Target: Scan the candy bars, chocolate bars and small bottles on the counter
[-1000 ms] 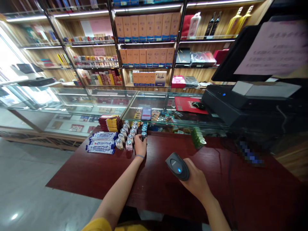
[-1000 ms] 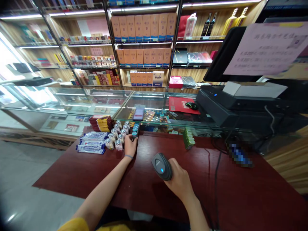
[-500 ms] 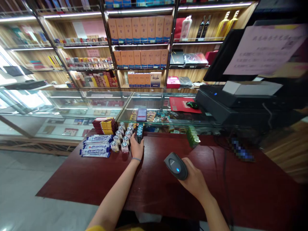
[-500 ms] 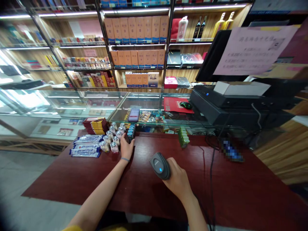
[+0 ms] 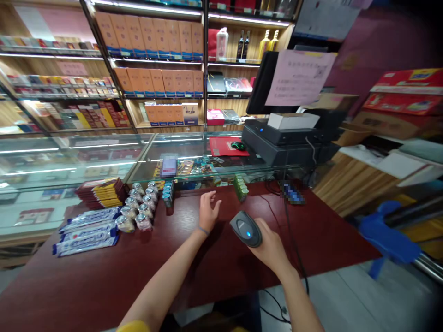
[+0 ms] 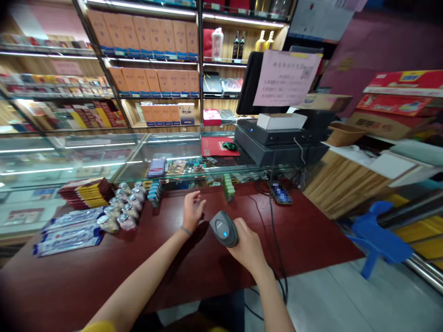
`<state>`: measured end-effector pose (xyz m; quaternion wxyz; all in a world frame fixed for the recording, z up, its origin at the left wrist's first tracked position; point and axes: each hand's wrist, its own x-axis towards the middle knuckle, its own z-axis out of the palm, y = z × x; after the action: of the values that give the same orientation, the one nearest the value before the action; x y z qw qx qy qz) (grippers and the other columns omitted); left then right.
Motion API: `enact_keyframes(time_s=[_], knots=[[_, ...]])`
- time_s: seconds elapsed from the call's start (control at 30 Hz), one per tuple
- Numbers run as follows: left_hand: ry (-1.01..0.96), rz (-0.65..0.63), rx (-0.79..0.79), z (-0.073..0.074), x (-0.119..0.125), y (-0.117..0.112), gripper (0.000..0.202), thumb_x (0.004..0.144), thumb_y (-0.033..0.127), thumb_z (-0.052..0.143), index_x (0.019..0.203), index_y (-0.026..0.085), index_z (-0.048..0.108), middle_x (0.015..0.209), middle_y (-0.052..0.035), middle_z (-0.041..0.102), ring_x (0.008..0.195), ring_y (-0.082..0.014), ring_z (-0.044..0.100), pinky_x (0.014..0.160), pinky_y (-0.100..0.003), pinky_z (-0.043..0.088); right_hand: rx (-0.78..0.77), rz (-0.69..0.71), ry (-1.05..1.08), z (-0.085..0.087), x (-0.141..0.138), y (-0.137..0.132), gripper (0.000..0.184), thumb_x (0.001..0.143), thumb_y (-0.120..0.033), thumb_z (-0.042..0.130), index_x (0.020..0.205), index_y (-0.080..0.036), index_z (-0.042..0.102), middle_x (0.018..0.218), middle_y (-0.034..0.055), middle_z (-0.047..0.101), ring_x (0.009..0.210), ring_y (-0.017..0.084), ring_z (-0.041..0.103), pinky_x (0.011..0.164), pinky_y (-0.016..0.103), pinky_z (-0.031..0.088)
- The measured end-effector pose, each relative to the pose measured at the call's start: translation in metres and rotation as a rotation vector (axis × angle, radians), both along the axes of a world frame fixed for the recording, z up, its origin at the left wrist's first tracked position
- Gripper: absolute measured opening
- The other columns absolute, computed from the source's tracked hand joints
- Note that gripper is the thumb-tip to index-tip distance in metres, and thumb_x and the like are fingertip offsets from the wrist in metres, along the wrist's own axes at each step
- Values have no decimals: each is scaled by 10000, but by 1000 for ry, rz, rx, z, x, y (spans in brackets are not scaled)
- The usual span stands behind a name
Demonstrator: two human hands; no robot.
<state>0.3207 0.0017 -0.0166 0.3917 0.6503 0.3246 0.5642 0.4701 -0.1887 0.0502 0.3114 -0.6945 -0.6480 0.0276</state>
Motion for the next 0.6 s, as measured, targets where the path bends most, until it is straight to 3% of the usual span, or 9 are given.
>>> enact_keyframes(time_s=[0.13, 0.3, 0.4, 0.6], knots=[[15, -135, -26, -6, 60, -8, 444, 846, 224, 693, 1284, 245, 617, 1199, -117, 520, 1048, -233, 567, 1000, -400, 476, 8, -72, 18, -2, 22, -15, 299, 799, -204, 605, 1081, -246, 518, 1022, 45, 631, 887, 241, 701, 675, 282, 502], [218, -104, 56, -21, 111, -7, 640, 841, 137, 659, 1441, 283, 489, 1270, -99, 419, 1121, -216, 551, 1070, -431, 447, -6, -175, 48, -7, 47, -29, 277, 815, -237, 612, 1074, -247, 513, 1014, 38, 625, 877, 246, 703, 689, 290, 490], [312, -79, 119, -29, 123, -4, 649, 856, 126, 634, 1458, 303, 468, 1299, -91, 392, 1121, -204, 557, 1073, -438, 456, -11, -202, 56, -8, 56, -34, 266, 800, -223, 608, 1046, -247, 509, 1002, 37, 615, 876, 248, 697, 695, 293, 485], [316, -20, 177, -33, 120, -4, 417, 916, 155, 563, 1314, 268, 608, 1268, -95, 435, 1071, -192, 585, 1012, -398, 500, -13, -220, 47, -9, 60, -37, 257, 799, -225, 604, 1032, -255, 500, 1001, 36, 615, 869, 250, 695, 677, 288, 469]])
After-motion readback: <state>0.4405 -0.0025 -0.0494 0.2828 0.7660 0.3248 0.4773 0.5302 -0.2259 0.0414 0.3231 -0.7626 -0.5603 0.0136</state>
